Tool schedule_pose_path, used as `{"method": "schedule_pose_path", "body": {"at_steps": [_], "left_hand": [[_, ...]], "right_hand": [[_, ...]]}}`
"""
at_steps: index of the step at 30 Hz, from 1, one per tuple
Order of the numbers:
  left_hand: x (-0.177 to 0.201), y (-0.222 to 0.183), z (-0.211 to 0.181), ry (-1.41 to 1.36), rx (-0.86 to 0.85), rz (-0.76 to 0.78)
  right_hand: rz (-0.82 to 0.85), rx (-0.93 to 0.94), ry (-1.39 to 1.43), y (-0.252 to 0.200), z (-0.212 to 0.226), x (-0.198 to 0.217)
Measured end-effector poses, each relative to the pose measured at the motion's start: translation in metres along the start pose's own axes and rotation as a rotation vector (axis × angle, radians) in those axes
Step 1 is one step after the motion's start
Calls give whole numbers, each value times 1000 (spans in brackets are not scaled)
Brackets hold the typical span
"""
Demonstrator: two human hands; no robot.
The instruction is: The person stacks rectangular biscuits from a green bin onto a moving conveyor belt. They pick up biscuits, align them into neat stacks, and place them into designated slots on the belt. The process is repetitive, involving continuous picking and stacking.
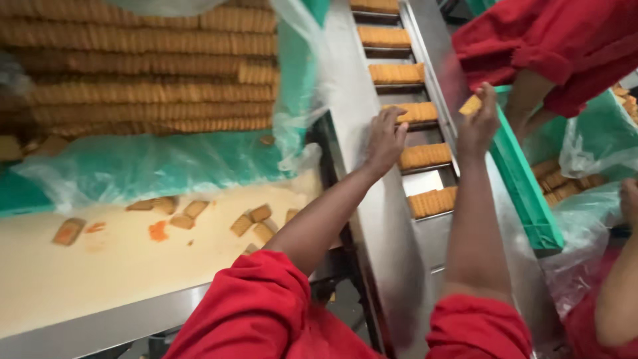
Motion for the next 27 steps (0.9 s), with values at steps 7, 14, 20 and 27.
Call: {"method": "schedule_pose_path", "body": {"at_steps": [7,14,20,27], "left_hand": [[93,-105,29,-1067,73,356],[324,-153,93,-426,163,-152],[460,-107,138,268,41,-392],[479,-107,139,346,-48,-248]], "right_hand": [[389,169,106,-80,244,15],[570,413,195,-75,390,-119],[390,159,-233,-1,363,-280],[428,-217,-535,25,330,-365]]}}
Point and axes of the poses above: each hand's wrist, its own y-axis towards the middle knuckle, its own x-axis out of the back of the hand, z = x × y, the point moved 1 cm from there along y, towards the middle knuckle, and after that the axes turned 12 degrees about z, right-handed, at the moved point
